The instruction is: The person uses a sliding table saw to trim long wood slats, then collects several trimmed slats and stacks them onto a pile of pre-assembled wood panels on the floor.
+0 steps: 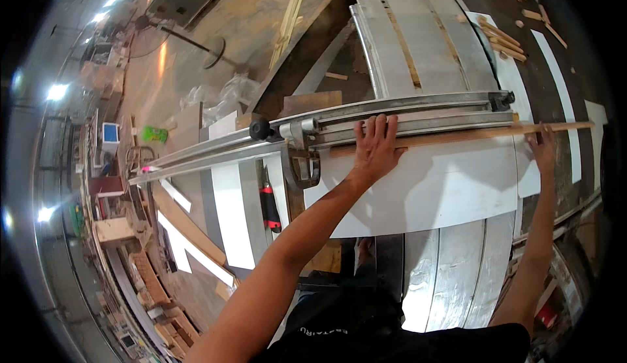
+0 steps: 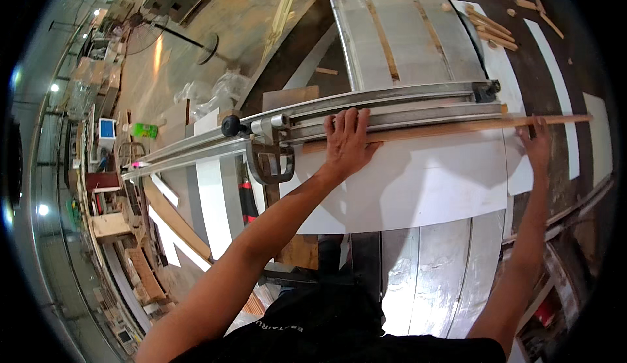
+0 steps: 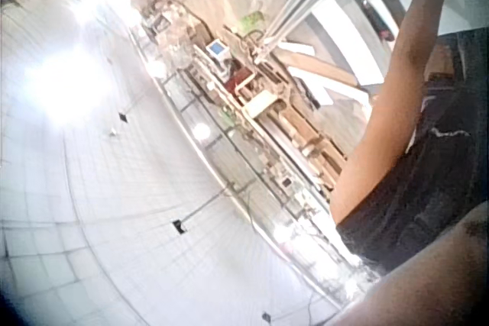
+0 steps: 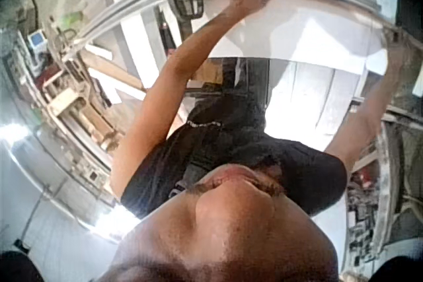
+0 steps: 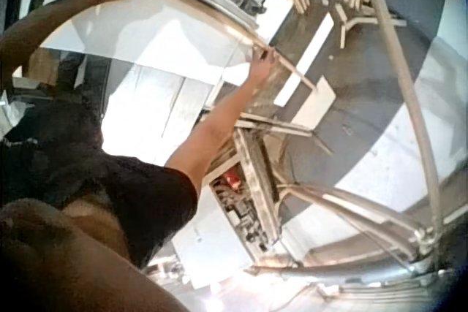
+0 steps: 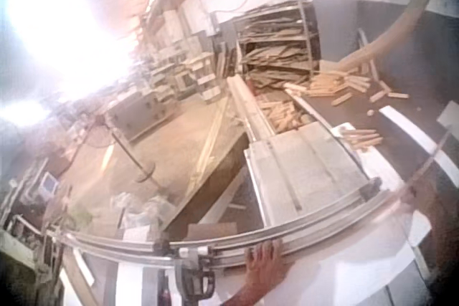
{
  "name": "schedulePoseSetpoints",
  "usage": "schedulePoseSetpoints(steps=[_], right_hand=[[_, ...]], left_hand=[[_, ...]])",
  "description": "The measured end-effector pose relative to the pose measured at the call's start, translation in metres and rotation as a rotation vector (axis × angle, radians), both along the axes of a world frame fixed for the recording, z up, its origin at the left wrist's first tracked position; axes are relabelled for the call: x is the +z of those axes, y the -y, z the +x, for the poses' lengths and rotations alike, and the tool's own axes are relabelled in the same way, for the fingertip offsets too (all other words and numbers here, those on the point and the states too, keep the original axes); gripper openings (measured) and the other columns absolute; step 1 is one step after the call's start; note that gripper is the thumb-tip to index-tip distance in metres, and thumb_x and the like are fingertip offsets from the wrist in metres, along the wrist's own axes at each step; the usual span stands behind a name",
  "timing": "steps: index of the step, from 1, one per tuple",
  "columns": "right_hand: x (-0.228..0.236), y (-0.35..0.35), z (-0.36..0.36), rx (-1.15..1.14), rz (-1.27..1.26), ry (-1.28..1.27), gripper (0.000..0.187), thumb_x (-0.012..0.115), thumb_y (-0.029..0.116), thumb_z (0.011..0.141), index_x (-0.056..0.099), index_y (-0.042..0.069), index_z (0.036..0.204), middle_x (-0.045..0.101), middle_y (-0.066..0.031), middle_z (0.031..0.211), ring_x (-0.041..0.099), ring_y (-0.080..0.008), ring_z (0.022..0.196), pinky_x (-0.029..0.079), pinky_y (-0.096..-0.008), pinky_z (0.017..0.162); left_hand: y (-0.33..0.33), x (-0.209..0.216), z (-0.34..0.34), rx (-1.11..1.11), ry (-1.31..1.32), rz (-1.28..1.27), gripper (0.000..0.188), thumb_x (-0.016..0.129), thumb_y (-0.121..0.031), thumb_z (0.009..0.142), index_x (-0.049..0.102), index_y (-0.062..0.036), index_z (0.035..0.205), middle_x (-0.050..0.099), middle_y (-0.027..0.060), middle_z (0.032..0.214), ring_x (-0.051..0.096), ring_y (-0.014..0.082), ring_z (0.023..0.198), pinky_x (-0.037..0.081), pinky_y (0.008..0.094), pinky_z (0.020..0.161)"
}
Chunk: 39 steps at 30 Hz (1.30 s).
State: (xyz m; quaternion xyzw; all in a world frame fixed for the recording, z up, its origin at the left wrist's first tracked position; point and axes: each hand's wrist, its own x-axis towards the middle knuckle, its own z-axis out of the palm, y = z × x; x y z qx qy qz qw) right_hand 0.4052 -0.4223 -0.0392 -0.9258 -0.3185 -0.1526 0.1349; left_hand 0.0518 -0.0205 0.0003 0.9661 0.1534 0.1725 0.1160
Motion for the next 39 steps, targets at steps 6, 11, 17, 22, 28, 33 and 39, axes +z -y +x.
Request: schedulePoseSetpoints(steps=[6, 11, 17, 22, 28, 33, 39], right_hand=[[0.007, -0.009, 0.019, 0.011, 0.115, -0.258, 0.043, 0.081, 0.006, 0.069, 0.063, -0.004, 0.107, 0.064, -0.0132, 0.103, 0.065, -0.0254, 0.091, 0.053, -0.0321, 0.082], [0.023, -0.03, -0.002, -0.066, 0.122, -0.323, 0.041, 0.082, 0.009, 0.068, 0.064, -0.003, 0.102, 0.065, -0.011, 0.096, 0.064, -0.0216, 0.085, 0.052, -0.0312, 0.078], [0.015, -0.02, -0.001, -0.073, 0.204, -0.325, 0.043, 0.082, 0.011, 0.066, 0.064, -0.002, 0.102, 0.063, -0.0099, 0.093, 0.063, -0.0203, 0.079, 0.051, -0.031, 0.074], [0.012, -0.016, 0.0, -0.061, 0.194, -0.279, 0.043, 0.081, 0.015, 0.066, 0.065, -0.003, 0.101, 0.062, -0.0095, 0.089, 0.063, -0.0219, 0.079, 0.051, -0.0331, 0.074], [0.025, -0.038, -0.01, -0.024, 0.246, -0.236, 0.049, 0.085, 0.018, 0.062, 0.065, -0.002, 0.102, 0.063, -0.009, 0.092, 0.064, -0.0213, 0.077, 0.052, -0.0318, 0.072], [0.014, -0.027, -0.012, -0.055, 0.336, -0.264, 0.052, 0.086, 0.02, 0.061, 0.065, -0.003, 0.102, 0.064, -0.0107, 0.098, 0.066, -0.0231, 0.084, 0.053, -0.0326, 0.077], [0.004, -0.03, -0.01, -0.073, 0.36, -0.238, 0.05, 0.086, 0.02, 0.06, 0.067, -0.002, 0.101, 0.065, -0.0116, 0.104, 0.064, -0.0277, 0.095, 0.052, -0.0342, 0.085]], left_hand=[[0.0, 0.005, -0.006, -0.031, -0.022, 0.033, 0.078, 0.079, -0.029, 0.069, 0.04, -0.0044, 0.132, 0.043, 0.0142, 0.122, 0.041, 0.0309, 0.115, 0.025, 0.0524, 0.098], [-0.004, 0.01, -0.008, -0.102, -0.093, 0.037, 0.076, 0.076, -0.02, 0.072, 0.038, -0.0036, 0.135, 0.041, 0.0167, 0.125, 0.04, 0.0326, 0.117, 0.026, 0.0529, 0.098], [0.006, 0.018, 0.008, -0.07, -0.135, 0.008, 0.079, 0.076, -0.025, 0.07, 0.037, -0.0027, 0.136, 0.043, 0.0162, 0.125, 0.041, 0.0329, 0.116, 0.027, 0.0526, 0.099], [0.052, 0.022, 0.075, -0.174, -0.222, -0.091, 0.091, 0.078, -0.043, 0.067, 0.037, 0.0001, 0.136, 0.043, 0.0153, 0.125, 0.04, 0.0316, 0.118, 0.028, 0.0528, 0.099], [0.103, -0.002, 0.142, -0.088, -0.204, 0.014, 0.094, 0.073, -0.06, 0.067, 0.043, 0.0, 0.132, 0.045, 0.0134, 0.126, 0.041, 0.0278, 0.118, 0.032, 0.0506, 0.098], [0.104, -0.019, 0.143, -0.154, 0.056, 0.184, 0.083, 0.073, -0.057, 0.069, 0.049, 0.0, 0.125, 0.051, 0.0111, 0.113, 0.047, 0.0268, 0.105, 0.036, 0.0437, 0.091], [0.104, -0.014, 0.143, -0.13, -0.01, 0.146, 0.082, 0.074, -0.054, 0.068, 0.048, 0.0008, 0.124, 0.051, 0.0092, 0.107, 0.048, 0.0258, 0.102, 0.036, 0.0429, 0.09]])
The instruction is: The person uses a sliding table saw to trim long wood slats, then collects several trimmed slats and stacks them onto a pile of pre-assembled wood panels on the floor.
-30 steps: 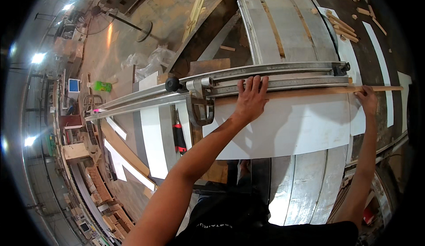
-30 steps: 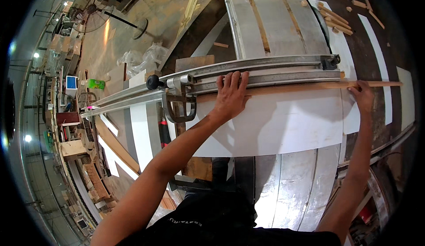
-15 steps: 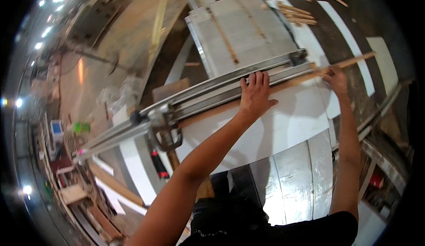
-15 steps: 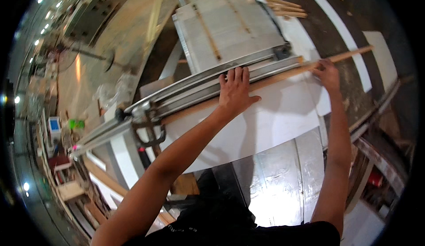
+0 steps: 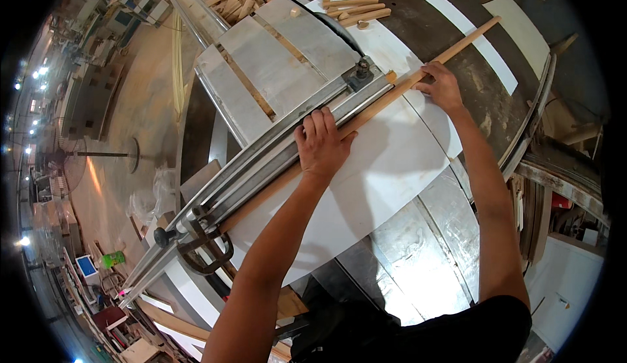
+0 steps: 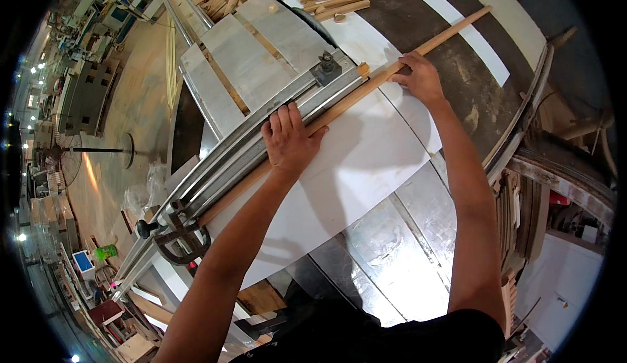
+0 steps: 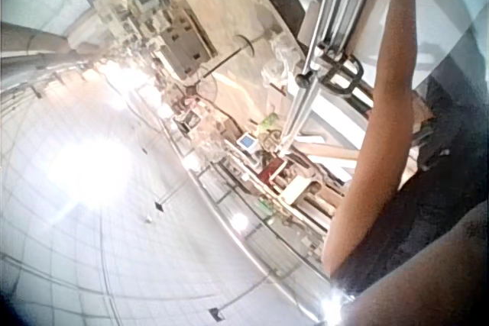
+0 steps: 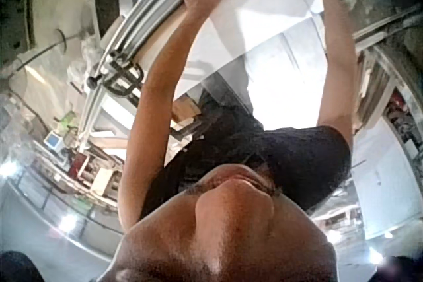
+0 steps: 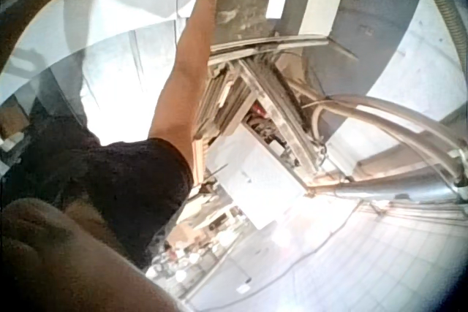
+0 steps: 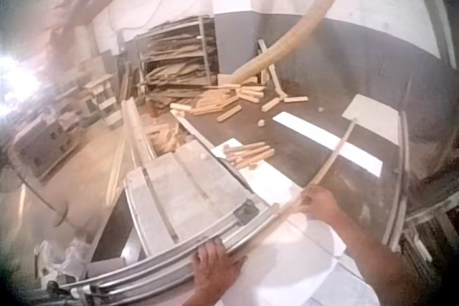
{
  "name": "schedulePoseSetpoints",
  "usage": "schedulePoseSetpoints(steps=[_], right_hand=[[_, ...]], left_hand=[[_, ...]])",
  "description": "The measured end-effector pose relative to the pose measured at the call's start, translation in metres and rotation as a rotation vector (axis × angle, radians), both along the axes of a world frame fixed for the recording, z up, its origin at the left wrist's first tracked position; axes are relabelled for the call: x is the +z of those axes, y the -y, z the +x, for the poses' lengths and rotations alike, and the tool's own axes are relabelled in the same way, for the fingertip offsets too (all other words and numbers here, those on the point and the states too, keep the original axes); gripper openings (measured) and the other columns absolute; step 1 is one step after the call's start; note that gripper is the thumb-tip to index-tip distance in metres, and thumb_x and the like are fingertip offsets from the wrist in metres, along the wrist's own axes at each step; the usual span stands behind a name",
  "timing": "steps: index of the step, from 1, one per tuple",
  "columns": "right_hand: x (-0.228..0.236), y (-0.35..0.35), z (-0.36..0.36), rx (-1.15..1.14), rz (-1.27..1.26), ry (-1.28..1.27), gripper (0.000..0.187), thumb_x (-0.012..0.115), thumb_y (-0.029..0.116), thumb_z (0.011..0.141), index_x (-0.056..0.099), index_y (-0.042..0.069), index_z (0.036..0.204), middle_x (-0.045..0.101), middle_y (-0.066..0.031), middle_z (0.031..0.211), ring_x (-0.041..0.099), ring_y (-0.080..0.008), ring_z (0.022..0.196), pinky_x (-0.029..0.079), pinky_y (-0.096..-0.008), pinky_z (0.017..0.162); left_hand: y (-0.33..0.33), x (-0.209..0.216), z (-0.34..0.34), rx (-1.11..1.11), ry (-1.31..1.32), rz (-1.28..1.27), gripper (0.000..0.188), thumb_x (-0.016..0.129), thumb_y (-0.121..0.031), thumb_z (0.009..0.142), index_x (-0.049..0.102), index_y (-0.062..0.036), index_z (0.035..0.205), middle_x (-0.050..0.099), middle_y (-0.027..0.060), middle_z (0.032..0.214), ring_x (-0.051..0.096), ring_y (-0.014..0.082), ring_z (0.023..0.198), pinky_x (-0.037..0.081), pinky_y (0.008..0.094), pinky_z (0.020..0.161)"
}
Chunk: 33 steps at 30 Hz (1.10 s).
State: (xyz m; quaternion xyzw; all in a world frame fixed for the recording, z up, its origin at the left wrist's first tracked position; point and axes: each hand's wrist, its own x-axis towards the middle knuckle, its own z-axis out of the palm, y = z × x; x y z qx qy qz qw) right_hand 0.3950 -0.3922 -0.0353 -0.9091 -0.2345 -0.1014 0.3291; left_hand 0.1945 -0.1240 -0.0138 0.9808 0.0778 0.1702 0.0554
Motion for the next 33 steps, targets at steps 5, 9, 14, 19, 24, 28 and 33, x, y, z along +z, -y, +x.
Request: schedulePoseSetpoints(steps=[5, 9, 14, 19, 24, 28, 33], right_hand=[[0.008, 0.0, -0.001, 0.019, -0.044, 0.038, 0.049, 0.085, 0.018, 0.061, 0.066, -0.001, 0.102, 0.064, -0.0113, 0.105, 0.063, -0.0284, 0.095, 0.051, -0.0348, 0.084], [0.011, 0.003, 0.002, 0.068, -0.111, 0.059, 0.046, 0.084, 0.018, 0.064, 0.066, 0.0, 0.103, 0.064, -0.0117, 0.105, 0.063, -0.0288, 0.094, 0.051, -0.035, 0.083], [0.023, 0.017, 0.026, 0.204, -0.156, -0.125, 0.044, 0.081, 0.019, 0.067, 0.065, -0.001, 0.103, 0.064, -0.0126, 0.106, 0.063, -0.0298, 0.096, 0.051, -0.0356, 0.084], [0.018, 0.04, 0.05, 0.177, -0.229, -0.053, 0.048, 0.08, 0.02, 0.068, 0.065, -0.003, 0.107, 0.064, -0.0142, 0.109, 0.063, -0.031, 0.097, 0.051, -0.0365, 0.086], [0.011, 0.036, 0.049, 0.185, -0.27, 0.034, 0.05, 0.08, 0.022, 0.068, 0.065, -0.003, 0.108, 0.064, -0.0139, 0.108, 0.063, -0.0304, 0.097, 0.051, -0.0362, 0.086], [0.012, 0.038, 0.05, 0.201, -0.226, -0.011, 0.049, 0.08, 0.022, 0.069, 0.065, -0.003, 0.109, 0.064, -0.0135, 0.107, 0.063, -0.0296, 0.096, 0.052, -0.036, 0.086], [0.011, 0.039, 0.053, 0.201, -0.229, -0.018, 0.048, 0.08, 0.022, 0.07, 0.065, -0.004, 0.108, 0.064, -0.0136, 0.107, 0.064, -0.0291, 0.095, 0.052, -0.0358, 0.085]], left_hand=[[0.0, 0.004, 0.003, 0.005, -0.032, 0.0, 0.082, 0.074, -0.054, 0.068, 0.048, 0.0006, 0.123, 0.051, 0.0085, 0.106, 0.048, 0.0255, 0.101, 0.036, 0.0423, 0.09], [0.002, 0.005, 0.004, 0.011, -0.054, 0.011, 0.081, 0.074, -0.054, 0.069, 0.049, 0.0013, 0.123, 0.052, 0.0088, 0.106, 0.049, 0.0257, 0.101, 0.037, 0.0425, 0.089], [0.0, 0.005, 0.003, 0.014, -0.062, 0.021, 0.081, 0.074, -0.054, 0.069, 0.05, 0.002, 0.122, 0.052, 0.0094, 0.106, 0.05, 0.0262, 0.101, 0.037, 0.0425, 0.089], [0.004, 0.004, 0.003, -0.002, -0.047, 0.056, 0.082, 0.074, -0.054, 0.069, 0.049, 0.0027, 0.123, 0.053, 0.011, 0.109, 0.049, 0.0276, 0.102, 0.037, 0.0428, 0.091], [-0.001, -0.005, 0.003, -0.001, -0.011, 0.079, 0.082, 0.072, -0.056, 0.071, 0.049, 0.0031, 0.123, 0.052, 0.0121, 0.111, 0.049, 0.0281, 0.104, 0.037, 0.0437, 0.091], [0.0, 0.001, 0.004, -0.005, -0.054, 0.063, 0.081, 0.072, -0.056, 0.071, 0.049, 0.0031, 0.122, 0.052, 0.0119, 0.109, 0.049, 0.0278, 0.101, 0.037, 0.0429, 0.089], [0.0, 0.004, 0.005, -0.011, -0.055, 0.053, 0.081, 0.074, -0.054, 0.07, 0.049, 0.0035, 0.122, 0.051, 0.0114, 0.104, 0.049, 0.0278, 0.097, 0.038, 0.0421, 0.087]])
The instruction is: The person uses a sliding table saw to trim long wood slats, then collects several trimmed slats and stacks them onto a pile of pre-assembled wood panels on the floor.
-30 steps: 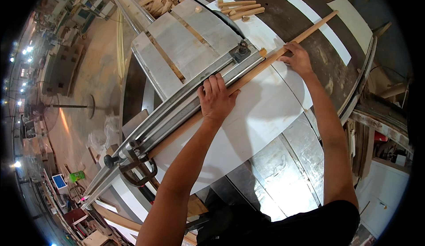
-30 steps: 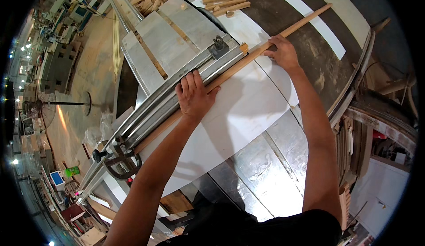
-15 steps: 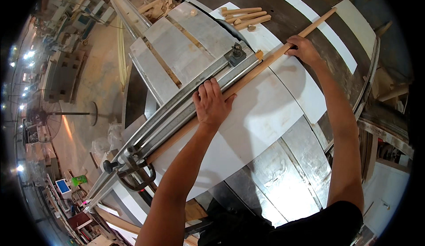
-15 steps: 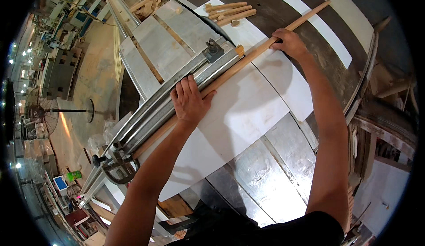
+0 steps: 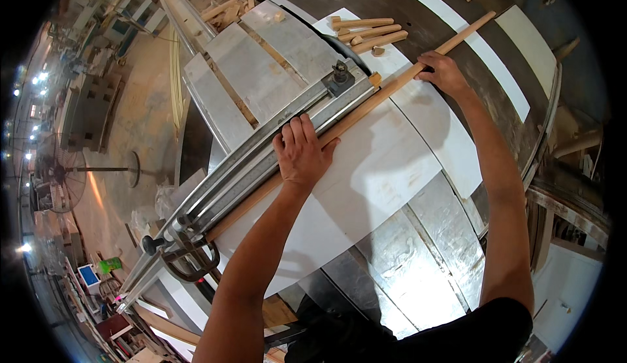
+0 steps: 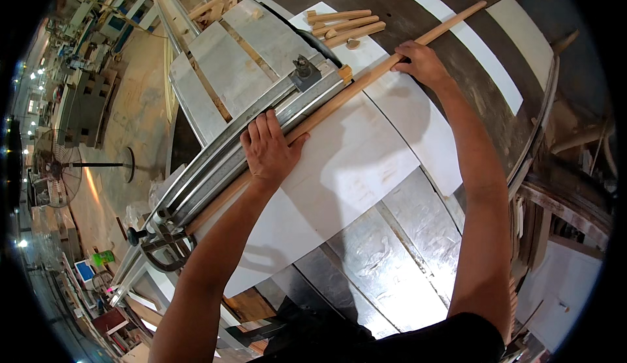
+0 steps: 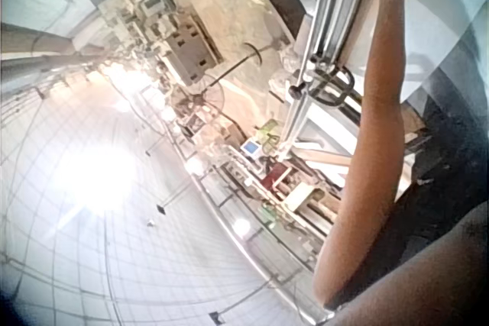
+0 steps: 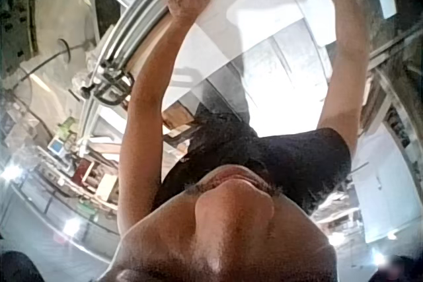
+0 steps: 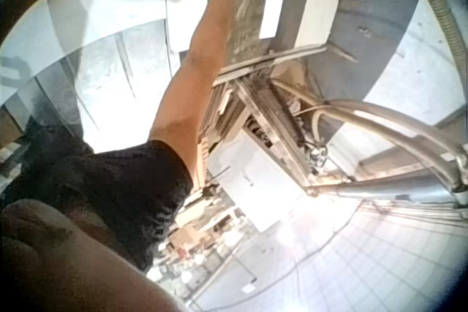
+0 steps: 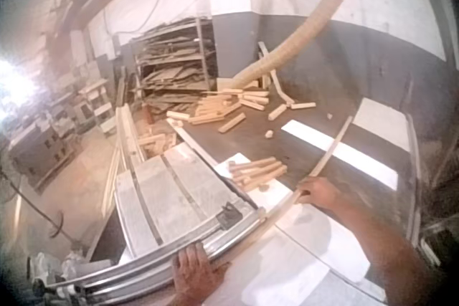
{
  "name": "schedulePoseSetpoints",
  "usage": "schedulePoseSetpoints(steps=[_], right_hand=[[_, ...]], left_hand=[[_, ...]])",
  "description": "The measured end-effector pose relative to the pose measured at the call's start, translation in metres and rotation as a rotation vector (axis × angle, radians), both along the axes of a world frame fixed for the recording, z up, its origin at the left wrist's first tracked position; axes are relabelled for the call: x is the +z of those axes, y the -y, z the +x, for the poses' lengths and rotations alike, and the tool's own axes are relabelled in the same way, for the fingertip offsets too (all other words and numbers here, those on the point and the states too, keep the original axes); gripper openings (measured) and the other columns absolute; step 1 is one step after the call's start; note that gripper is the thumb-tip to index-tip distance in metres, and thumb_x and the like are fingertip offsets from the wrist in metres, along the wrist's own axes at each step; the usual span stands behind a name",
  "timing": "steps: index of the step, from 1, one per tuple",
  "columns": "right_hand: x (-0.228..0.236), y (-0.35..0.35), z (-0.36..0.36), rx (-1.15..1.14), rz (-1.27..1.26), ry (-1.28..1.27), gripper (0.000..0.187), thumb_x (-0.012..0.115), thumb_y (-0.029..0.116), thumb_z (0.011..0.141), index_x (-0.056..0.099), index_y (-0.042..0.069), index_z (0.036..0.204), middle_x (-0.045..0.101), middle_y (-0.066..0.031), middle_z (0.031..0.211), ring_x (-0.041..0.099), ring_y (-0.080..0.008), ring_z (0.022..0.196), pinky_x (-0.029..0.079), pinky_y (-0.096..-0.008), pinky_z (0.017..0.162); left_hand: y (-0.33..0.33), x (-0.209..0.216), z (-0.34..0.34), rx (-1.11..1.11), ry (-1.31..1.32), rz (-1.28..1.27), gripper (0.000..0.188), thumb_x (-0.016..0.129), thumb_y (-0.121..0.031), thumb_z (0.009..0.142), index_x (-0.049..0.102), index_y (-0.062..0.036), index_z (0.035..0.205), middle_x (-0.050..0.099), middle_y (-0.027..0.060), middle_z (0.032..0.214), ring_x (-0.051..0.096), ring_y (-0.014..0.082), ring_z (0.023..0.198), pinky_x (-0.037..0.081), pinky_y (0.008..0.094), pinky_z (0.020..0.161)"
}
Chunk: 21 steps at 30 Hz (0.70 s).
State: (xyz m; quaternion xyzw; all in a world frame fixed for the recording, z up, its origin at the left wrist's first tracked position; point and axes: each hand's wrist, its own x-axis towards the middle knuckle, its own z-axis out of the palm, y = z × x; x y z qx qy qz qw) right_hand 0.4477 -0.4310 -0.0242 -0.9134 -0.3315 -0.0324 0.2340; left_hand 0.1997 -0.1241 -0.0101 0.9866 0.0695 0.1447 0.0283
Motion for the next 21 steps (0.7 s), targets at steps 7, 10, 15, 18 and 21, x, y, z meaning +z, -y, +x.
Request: schedulePoseSetpoints(steps=[7, 10, 15, 18, 21], right_hand=[[-0.007, 0.001, 0.002, 0.019, 0.003, 0.045, 0.049, 0.08, 0.024, 0.07, 0.066, -0.003, 0.107, 0.065, -0.0143, 0.109, 0.064, -0.0298, 0.098, 0.052, -0.0357, 0.085], [-0.011, 0.003, 0.004, 0.018, 0.0, 0.055, 0.049, 0.08, 0.025, 0.07, 0.066, -0.003, 0.108, 0.065, -0.0142, 0.109, 0.063, -0.03, 0.098, 0.052, -0.036, 0.086], [-0.007, -0.001, 0.004, 0.017, -0.007, 0.03, 0.05, 0.08, 0.027, 0.07, 0.066, -0.001, 0.108, 0.065, -0.014, 0.108, 0.063, -0.0299, 0.099, 0.051, -0.0369, 0.086], [-0.007, -0.004, 0.004, 0.008, -0.012, 0.01, 0.049, 0.08, 0.026, 0.07, 0.066, -0.001, 0.109, 0.065, -0.0137, 0.108, 0.063, -0.0295, 0.099, 0.051, -0.0367, 0.086], [-0.009, -0.003, 0.006, 0.022, 0.004, 0.037, 0.048, 0.08, 0.025, 0.07, 0.067, -0.002, 0.107, 0.065, -0.0137, 0.106, 0.064, -0.0299, 0.097, 0.052, -0.0368, 0.084]], left_hand=[[-0.001, -0.001, 0.001, -0.017, 0.042, 0.0, 0.082, 0.075, -0.053, 0.067, 0.05, 0.0032, 0.121, 0.051, 0.0108, 0.101, 0.049, 0.027, 0.094, 0.038, 0.0414, 0.086], [0.0, 0.0, 0.002, -0.012, 0.032, 0.012, 0.082, 0.075, -0.053, 0.067, 0.05, 0.0026, 0.121, 0.051, 0.0102, 0.1, 0.049, 0.0262, 0.094, 0.038, 0.0407, 0.085], [-0.002, -0.001, 0.002, 0.003, 0.041, 0.026, 0.082, 0.075, -0.054, 0.067, 0.05, 0.002, 0.121, 0.052, 0.0096, 0.1, 0.05, 0.0253, 0.094, 0.038, 0.04, 0.086], [-0.003, 0.0, 0.002, 0.013, 0.008, 0.007, 0.082, 0.075, -0.055, 0.067, 0.051, 0.0024, 0.121, 0.053, 0.0096, 0.101, 0.051, 0.0252, 0.094, 0.038, 0.0397, 0.086], [-0.003, 0.0, 0.001, 0.022, -0.007, 0.014, 0.082, 0.075, -0.055, 0.067, 0.052, 0.0025, 0.121, 0.054, 0.0093, 0.102, 0.051, 0.025, 0.094, 0.038, 0.0392, 0.085]])
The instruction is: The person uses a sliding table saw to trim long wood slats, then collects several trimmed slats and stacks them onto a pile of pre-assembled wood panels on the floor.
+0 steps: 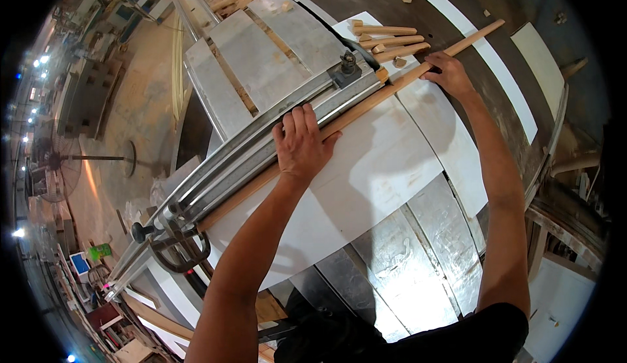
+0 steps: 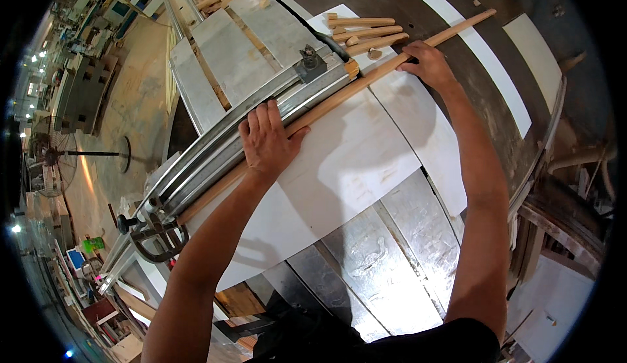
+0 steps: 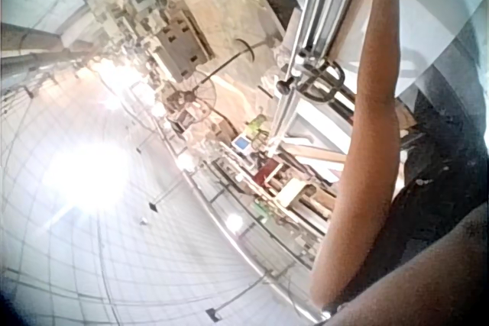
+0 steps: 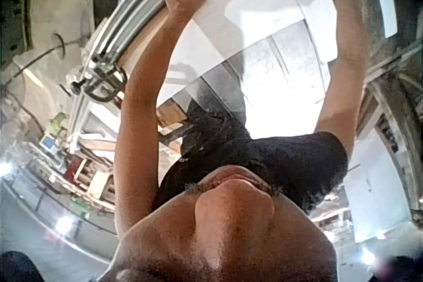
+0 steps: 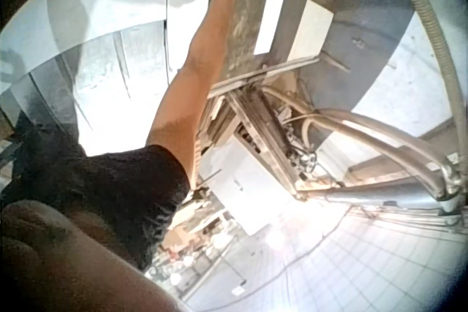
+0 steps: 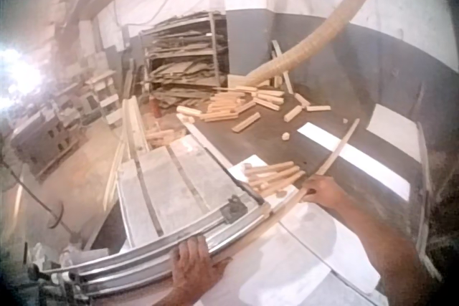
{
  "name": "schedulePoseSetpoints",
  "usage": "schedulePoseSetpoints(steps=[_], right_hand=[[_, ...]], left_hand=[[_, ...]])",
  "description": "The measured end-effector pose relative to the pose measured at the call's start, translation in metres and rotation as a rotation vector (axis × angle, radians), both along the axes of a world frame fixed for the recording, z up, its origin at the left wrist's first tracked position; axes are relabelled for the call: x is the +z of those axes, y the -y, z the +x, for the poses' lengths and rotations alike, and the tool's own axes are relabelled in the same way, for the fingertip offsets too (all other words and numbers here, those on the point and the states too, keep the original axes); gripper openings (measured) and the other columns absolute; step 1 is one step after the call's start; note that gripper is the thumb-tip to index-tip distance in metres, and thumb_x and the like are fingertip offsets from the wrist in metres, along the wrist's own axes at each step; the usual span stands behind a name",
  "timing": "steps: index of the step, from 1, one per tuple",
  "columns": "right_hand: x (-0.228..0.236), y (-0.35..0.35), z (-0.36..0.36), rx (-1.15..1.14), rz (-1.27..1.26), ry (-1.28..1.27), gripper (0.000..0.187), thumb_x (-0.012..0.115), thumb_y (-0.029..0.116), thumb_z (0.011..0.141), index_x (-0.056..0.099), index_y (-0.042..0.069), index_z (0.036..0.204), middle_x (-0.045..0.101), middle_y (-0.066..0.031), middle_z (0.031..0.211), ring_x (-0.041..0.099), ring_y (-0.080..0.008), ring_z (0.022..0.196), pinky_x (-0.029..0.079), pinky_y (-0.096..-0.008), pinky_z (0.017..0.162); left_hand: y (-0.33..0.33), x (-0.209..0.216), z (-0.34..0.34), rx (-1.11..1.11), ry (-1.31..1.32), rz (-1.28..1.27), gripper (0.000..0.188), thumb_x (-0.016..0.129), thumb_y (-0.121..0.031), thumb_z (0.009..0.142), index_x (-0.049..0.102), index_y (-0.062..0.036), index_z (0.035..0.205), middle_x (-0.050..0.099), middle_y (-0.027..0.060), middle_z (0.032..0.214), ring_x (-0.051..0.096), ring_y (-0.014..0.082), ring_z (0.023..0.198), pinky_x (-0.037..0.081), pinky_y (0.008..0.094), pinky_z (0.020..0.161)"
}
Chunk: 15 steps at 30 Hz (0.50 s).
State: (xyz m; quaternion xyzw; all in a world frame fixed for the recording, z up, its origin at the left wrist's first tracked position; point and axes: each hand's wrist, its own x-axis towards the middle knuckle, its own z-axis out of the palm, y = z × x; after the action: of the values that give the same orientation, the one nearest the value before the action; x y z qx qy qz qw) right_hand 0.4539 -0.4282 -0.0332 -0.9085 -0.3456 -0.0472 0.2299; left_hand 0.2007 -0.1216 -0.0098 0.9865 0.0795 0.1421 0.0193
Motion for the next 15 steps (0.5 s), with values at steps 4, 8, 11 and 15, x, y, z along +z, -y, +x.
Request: schedulePoseSetpoints(steps=[4, 8, 11, 15], right_hand=[[0.003, 0.002, 0.0, 0.008, 0.02, 0.034, 0.047, 0.081, 0.024, 0.069, 0.067, -0.004, 0.105, 0.066, -0.0141, 0.106, 0.065, -0.031, 0.095, 0.052, -0.0371, 0.083], [0.01, -0.002, -0.009, -0.016, 0.013, 0.017, 0.047, 0.081, 0.023, 0.069, 0.067, -0.004, 0.104, 0.066, -0.014, 0.108, 0.064, -0.0316, 0.096, 0.052, -0.0373, 0.084], [0.014, -0.004, -0.013, -0.047, -0.034, 0.002, 0.048, 0.082, 0.025, 0.069, 0.067, -0.003, 0.106, 0.065, -0.013, 0.11, 0.064, -0.0313, 0.099, 0.051, -0.038, 0.085], [0.012, 0.007, -0.02, -0.097, -0.111, 0.068, 0.053, 0.082, 0.03, 0.068, 0.066, 0.001, 0.109, 0.064, -0.0119, 0.115, 0.062, -0.031, 0.103, 0.051, -0.0391, 0.088]], left_hand=[[0.002, 0.002, 0.001, -0.016, 0.044, -0.002, 0.081, 0.075, -0.054, 0.067, 0.052, 0.0023, 0.121, 0.054, 0.0089, 0.102, 0.051, 0.0238, 0.095, 0.038, 0.0375, 0.085], [-0.001, 0.002, -0.002, -0.009, 0.034, -0.007, 0.081, 0.075, -0.054, 0.068, 0.053, 0.0017, 0.121, 0.054, 0.0086, 0.102, 0.051, 0.0227, 0.095, 0.037, 0.0362, 0.085], [-0.003, 0.0, -0.003, -0.005, 0.042, 0.002, 0.081, 0.075, -0.055, 0.068, 0.053, 0.0013, 0.121, 0.054, 0.008, 0.103, 0.051, 0.0221, 0.096, 0.037, 0.036, 0.085], [-0.001, -0.002, -0.002, -0.009, 0.049, 0.006, 0.081, 0.074, -0.056, 0.068, 0.053, 0.0011, 0.122, 0.054, 0.0071, 0.104, 0.05, 0.0217, 0.097, 0.037, 0.0364, 0.085]])
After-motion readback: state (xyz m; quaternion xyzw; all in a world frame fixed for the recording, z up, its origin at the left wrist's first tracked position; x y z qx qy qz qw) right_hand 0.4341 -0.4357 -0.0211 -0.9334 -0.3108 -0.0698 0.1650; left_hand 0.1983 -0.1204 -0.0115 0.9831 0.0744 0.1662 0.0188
